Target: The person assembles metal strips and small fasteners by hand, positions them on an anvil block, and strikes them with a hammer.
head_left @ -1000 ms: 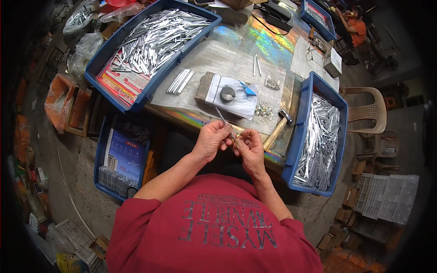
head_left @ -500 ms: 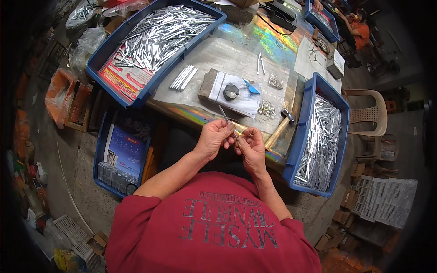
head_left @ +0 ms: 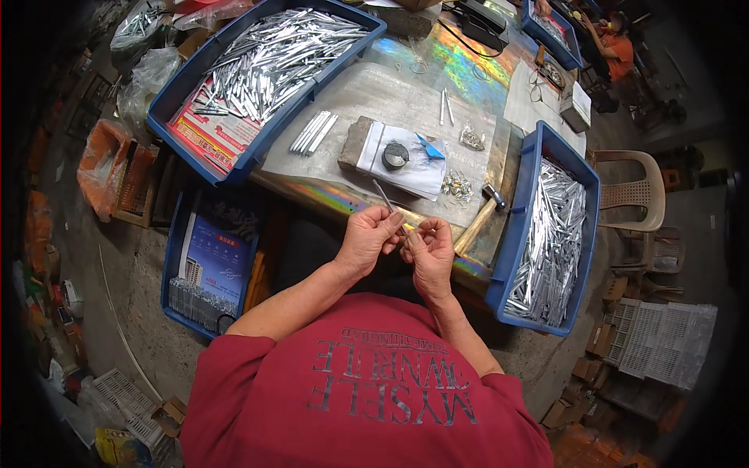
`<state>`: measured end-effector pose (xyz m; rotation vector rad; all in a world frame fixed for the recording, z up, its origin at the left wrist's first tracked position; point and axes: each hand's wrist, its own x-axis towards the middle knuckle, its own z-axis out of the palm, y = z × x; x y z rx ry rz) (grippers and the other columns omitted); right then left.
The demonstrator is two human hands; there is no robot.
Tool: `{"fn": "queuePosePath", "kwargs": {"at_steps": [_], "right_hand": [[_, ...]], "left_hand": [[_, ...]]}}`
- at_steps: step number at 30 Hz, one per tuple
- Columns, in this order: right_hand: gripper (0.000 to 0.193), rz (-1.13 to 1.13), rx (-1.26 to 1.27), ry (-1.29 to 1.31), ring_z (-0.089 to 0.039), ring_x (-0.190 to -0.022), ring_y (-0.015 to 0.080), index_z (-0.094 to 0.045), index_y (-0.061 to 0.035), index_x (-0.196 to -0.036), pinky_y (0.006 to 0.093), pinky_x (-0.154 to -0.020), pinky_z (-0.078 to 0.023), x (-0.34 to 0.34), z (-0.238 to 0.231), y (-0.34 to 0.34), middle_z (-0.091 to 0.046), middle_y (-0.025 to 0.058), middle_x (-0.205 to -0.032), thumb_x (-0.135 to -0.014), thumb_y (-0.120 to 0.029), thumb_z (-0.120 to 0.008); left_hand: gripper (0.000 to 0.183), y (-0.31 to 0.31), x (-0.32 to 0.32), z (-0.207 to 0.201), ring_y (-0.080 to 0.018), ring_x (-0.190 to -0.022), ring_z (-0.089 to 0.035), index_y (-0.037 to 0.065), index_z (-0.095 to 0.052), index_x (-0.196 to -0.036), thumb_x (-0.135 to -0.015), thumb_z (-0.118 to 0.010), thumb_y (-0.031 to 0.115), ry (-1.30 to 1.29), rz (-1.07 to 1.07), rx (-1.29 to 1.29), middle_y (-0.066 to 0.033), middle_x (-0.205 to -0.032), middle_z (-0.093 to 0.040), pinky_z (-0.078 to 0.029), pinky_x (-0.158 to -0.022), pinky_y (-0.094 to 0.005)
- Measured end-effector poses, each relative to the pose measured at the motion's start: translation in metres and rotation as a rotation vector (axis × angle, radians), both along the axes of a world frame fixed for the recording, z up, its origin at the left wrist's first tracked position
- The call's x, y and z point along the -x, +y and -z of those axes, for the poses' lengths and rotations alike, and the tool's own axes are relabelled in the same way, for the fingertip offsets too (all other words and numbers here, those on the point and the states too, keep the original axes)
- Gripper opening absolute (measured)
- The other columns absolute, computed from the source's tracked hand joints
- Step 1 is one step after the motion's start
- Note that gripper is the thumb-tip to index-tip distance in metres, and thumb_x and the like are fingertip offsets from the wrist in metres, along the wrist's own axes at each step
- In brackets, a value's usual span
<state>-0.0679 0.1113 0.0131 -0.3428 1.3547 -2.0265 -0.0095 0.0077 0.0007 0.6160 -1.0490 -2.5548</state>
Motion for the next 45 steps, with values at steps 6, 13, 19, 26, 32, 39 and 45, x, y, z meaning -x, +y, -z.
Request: {"fn": "queuePosePath", "kwargs": {"at_steps": [6,13,19,26,32,39,45], "right_hand": [[0.018,0.014,-0.082,0.033,-0.041,-0.052,0.0051,-0.036,-0.0059,-0.094,0.016,-0.044,-0.034,0.002,-0.001,-0.006,-0.045,0.001,-0.066,-0.081,-0.003,-0.047],[0.024,-0.026,-0.061,0.049,-0.046,-0.053,0.0068,-0.035,-0.0025,-0.105,0.0173,-0.049,-0.038,0.004,-0.003,-0.005,-0.052,0.0064,-0.071,-0.084,-0.012,-0.044],[0.022,-0.056,-0.109,0.057,-0.045,-0.052,0.0066,-0.037,-0.0013,-0.103,0.0167,-0.049,-0.037,0.004,0.004,0.005,-0.052,0.0063,-0.07,-0.085,-0.011,-0.044],[0.019,-0.037,-0.127,0.029,-0.044,-0.051,0.0058,-0.039,-0.0019,-0.101,0.0155,-0.047,-0.036,0.005,0.008,0.012,-0.051,0.0054,-0.069,-0.084,-0.009,-0.043],[0.018,-0.027,-0.131,0.039,-0.044,-0.05,0.0058,-0.04,-0.0017,-0.1,0.0157,-0.046,-0.036,0.004,0.012,0.013,-0.051,0.0052,-0.069,-0.085,-0.01,-0.043],[0.016,-0.023,-0.149,0.051,-0.044,-0.051,0.0054,-0.042,-0.0015,-0.098,0.0158,-0.046,-0.036,0.008,0.011,0.014,-0.051,0.0045,-0.068,-0.084,-0.009,-0.043],[0.013,0.013,-0.15,0.296,-0.041,-0.051,0.0036,-0.044,-0.0008,-0.095,0.0144,-0.045,-0.032,0.041,-0.009,-0.003,-0.048,0.0017,-0.067,-0.084,-0.009,-0.043]], "left_hand": [[0.017,-0.003,0.001,-0.002,-0.0046,-0.043,-0.042,0.004,-0.05,-0.07,-0.079,-0.055,0.018,-0.039,-0.028,0.009,-0.0027,-0.059,-0.052,-0.033,-0.037,-0.0147],[0.017,-0.036,0.028,-0.005,-0.0033,-0.044,-0.042,0.003,-0.052,-0.071,-0.08,-0.054,0.017,0.006,-0.282,0.241,-0.0008,-0.058,-0.051,-0.033,-0.039,-0.0156],[0.014,-0.066,0.052,-0.003,-0.0028,-0.053,-0.046,0.001,-0.054,-0.078,-0.08,-0.054,0.015,-0.072,-0.366,0.582,-0.0018,-0.065,-0.054,-0.038,-0.043,-0.0142],[0.01,-0.067,0.061,0.003,-0.0027,-0.051,-0.046,0.002,-0.055,-0.076,-0.079,-0.054,0.011,-0.083,-0.409,0.639,0.0009,-0.061,-0.053,-0.038,-0.04,-0.0165],[0.011,-0.068,0.061,0.005,-0.0028,-0.053,-0.046,0.001,-0.054,-0.079,-0.08,-0.053,0.012,-0.1,-0.391,0.637,-0.0001,-0.066,-0.054,-0.039,-0.042,-0.0144],[0.008,-0.069,0.059,0.001,-0.0032,-0.054,-0.048,0.003,-0.055,-0.077,-0.079,-0.054,0.01,-0.13,-0.383,0.832,-0.0003,-0.062,-0.054,-0.038,-0.043,-0.0175],[0.008,-0.077,0.061,-0.009,-0.0274,-0.059,-0.053,0.002,-0.054,-0.074,-0.07,-0.058,0.007,0.063,-0.396,1.443,-0.0116,-0.063,-0.054,-0.041,-0.053,-0.0312]]}}
